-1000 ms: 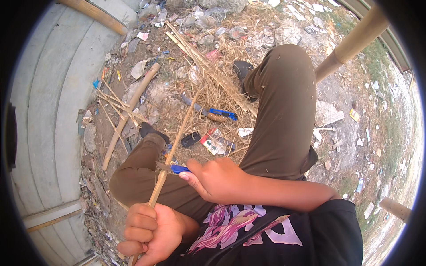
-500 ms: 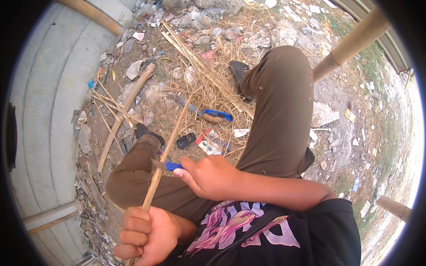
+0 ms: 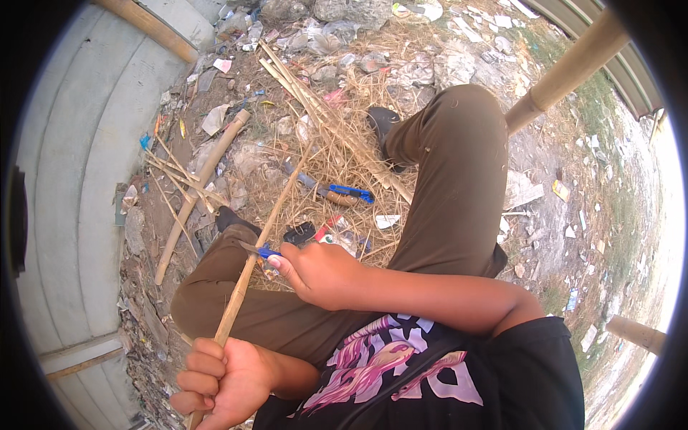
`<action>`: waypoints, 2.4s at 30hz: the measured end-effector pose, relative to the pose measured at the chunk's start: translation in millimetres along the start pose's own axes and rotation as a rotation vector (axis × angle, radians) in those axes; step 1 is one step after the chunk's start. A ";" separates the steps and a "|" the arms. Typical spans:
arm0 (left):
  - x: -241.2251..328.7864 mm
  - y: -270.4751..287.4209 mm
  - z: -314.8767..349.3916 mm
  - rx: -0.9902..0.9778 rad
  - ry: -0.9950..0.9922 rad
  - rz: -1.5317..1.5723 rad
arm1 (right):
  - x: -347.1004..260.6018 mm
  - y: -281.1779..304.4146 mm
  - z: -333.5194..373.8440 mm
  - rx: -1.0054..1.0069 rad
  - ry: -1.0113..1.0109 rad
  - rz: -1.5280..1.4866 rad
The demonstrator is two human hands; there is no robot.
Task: The person sits on the ground and uses a knife to sharpen a thin wooden stick, holding it with both hands and rotating it to shave off the outer layer. The person then switches to a second stick and continues the same sharpening process.
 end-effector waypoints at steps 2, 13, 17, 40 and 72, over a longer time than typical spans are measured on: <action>-0.7 -0.8 -1.5 0.108 -0.001 -0.119 | 16.2 -2.2 -16.1 0.012 -0.049 0.059; -3.4 13.8 -9.0 0.179 0.000 -0.036 | 46.2 -12.4 -36.9 -0.028 -0.064 0.035; -6.5 12.6 -14.0 0.167 -0.005 -0.157 | 77.5 -10.6 -74.1 -0.046 -0.125 0.118; -6.3 19.1 -21.5 0.149 -0.031 -0.182 | 114.6 -23.9 -83.2 -0.022 -0.110 0.110; -9.6 30.2 -28.0 -0.055 -0.043 0.061 | -43.5 -23.9 -15.8 -0.155 0.116 -0.024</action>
Point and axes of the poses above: each hand's wrist, its own z-axis away from the middle knuckle, its own y-axis out of the back of the hand, x = y × z, the point moved 9 cm from there along -z, towards the middle knuckle, and after that the axes turned 2 degrees about -z, right-handed, at the moved point
